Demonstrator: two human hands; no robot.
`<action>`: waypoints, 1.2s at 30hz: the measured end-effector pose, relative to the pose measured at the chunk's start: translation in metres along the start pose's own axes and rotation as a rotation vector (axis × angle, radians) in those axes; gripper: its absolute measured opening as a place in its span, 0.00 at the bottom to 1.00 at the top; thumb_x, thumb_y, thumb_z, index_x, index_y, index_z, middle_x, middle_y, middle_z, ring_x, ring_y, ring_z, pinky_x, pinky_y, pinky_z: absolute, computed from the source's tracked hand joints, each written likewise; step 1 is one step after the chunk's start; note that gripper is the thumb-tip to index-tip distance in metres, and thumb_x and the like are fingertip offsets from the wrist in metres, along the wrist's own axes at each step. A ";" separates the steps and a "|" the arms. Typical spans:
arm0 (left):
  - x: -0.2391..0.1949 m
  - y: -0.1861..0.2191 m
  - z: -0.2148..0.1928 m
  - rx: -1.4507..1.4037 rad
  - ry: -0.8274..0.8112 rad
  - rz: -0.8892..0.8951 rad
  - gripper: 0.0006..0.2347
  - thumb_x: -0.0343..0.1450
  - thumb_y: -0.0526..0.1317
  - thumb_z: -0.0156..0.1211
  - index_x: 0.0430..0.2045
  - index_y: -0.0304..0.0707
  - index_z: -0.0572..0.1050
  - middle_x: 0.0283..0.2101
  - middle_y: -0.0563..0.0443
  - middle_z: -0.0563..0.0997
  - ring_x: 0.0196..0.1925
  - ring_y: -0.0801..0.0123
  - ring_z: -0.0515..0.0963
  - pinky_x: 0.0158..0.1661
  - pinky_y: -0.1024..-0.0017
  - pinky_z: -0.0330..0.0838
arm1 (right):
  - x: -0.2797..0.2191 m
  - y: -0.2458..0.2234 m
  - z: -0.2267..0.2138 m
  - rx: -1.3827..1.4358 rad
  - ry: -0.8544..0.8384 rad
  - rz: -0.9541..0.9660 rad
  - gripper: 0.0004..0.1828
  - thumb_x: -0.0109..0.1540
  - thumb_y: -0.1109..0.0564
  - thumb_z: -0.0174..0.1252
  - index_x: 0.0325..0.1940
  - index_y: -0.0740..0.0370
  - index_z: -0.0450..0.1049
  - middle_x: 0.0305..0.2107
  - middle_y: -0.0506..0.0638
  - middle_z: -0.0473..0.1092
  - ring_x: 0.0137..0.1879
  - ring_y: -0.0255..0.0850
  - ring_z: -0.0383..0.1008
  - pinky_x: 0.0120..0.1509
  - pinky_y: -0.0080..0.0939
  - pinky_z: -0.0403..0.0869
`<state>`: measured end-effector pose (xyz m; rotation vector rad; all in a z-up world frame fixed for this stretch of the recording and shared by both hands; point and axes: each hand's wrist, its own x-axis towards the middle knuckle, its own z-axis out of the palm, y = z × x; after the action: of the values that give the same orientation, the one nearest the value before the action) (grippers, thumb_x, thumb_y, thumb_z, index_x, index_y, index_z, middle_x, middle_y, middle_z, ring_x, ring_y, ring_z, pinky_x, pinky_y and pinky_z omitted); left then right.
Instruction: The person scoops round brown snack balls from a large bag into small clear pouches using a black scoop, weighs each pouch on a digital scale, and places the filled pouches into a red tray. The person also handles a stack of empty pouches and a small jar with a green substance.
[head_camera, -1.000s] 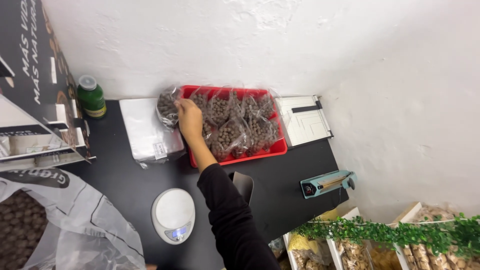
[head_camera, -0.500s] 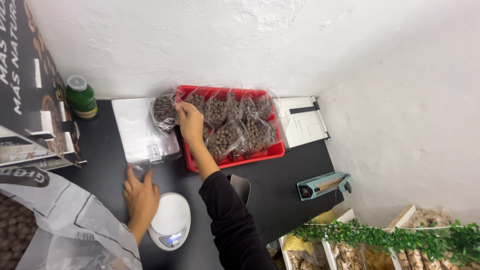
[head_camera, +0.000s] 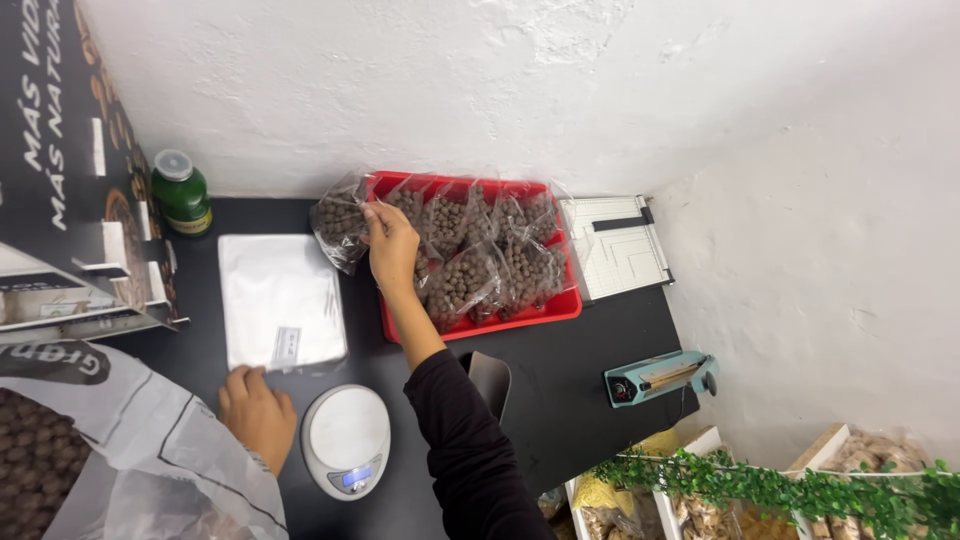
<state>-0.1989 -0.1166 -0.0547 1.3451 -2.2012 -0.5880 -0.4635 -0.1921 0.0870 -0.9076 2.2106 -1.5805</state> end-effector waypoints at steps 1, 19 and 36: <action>-0.011 -0.005 0.005 0.080 0.012 0.008 0.17 0.64 0.35 0.58 0.47 0.32 0.78 0.54 0.43 0.74 0.49 0.45 0.76 0.47 0.52 0.73 | -0.001 0.000 0.001 -0.008 0.017 -0.008 0.12 0.68 0.58 0.54 0.49 0.62 0.81 0.50 0.54 0.75 0.53 0.41 0.78 0.44 0.38 0.87; -0.001 -0.033 0.031 0.091 -0.033 0.302 0.02 0.70 0.38 0.62 0.31 0.52 0.79 0.33 0.57 0.77 0.37 0.56 0.76 0.41 0.58 0.68 | 0.008 0.025 0.019 0.032 0.095 0.065 0.09 0.66 0.61 0.56 0.43 0.62 0.82 0.47 0.51 0.74 0.50 0.39 0.76 0.45 0.37 0.86; -0.123 -0.042 -0.027 -0.032 -0.393 0.514 0.06 0.69 0.30 0.58 0.30 0.47 0.76 0.34 0.52 0.73 0.33 0.55 0.72 0.32 0.59 0.67 | -0.096 -0.053 -0.013 -0.222 -0.011 -0.323 0.19 0.69 0.64 0.55 0.65 0.60 0.67 0.73 0.65 0.50 0.78 0.70 0.46 0.74 0.75 0.57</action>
<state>-0.1052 -0.0263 -0.0803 0.6304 -2.6977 -0.7227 -0.3798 -0.1331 0.1282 -1.3946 2.3576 -1.4673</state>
